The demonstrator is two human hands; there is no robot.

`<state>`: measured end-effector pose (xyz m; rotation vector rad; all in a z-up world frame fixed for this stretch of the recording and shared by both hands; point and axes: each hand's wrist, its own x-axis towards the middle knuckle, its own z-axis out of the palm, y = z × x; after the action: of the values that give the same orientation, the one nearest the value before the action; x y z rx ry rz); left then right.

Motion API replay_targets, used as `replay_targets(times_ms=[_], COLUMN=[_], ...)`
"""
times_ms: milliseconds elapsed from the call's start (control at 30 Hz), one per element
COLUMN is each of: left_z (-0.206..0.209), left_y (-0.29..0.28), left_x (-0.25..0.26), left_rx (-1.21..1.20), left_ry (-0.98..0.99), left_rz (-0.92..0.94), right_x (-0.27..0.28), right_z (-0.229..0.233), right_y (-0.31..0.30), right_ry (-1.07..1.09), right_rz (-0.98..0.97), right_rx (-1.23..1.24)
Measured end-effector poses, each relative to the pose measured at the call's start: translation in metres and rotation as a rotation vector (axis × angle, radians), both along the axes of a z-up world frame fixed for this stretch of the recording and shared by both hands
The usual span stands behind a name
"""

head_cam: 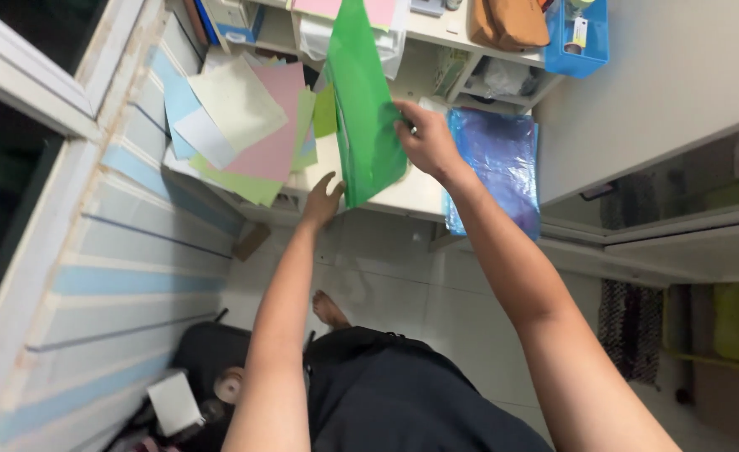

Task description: The person is sorting through a pile of colored papers and documents on a desk, placing them into folders and rearranging them.

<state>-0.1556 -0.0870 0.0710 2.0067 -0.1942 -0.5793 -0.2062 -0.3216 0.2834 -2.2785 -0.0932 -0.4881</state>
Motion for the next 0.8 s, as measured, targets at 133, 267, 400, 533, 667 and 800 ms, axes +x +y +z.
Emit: replay_targets(times_ms=[133, 267, 400, 533, 667, 800], left_z=[0.003, 0.009, 0.035, 0.035, 0.042, 0.02], left_y=[-0.018, -0.023, -0.02, -0.018, -0.02, -0.033], left_x=[-0.031, -0.054, -0.054, -0.033, -0.005, 0.029], left_rx=[-0.036, -0.079, -0.076, -0.093, -0.138, -0.432], left_ry=[0.012, -0.049, 0.031, 0.084, 0.145, 0.061], left_rz=[0.078, 0.044, 0.0, -0.036, -0.076, -0.109], right_x=[-0.018, -0.037, -0.025, -0.005, 0.036, 0.057], right_z=[-0.001, 0.005, -0.021, -0.024, -0.027, 0.019], right_y=[-0.012, -0.006, -0.01, 0.003, 0.012, 0.038], right_ry=[-0.05, -0.009, 0.048, 0.097, 0.134, 0.129], right_rz=[0.019, 0.065, 0.08, 0.106, 0.077, 0.146], right_rx=[-0.014, -0.009, -0.038, 0.013, 0.131, 0.409])
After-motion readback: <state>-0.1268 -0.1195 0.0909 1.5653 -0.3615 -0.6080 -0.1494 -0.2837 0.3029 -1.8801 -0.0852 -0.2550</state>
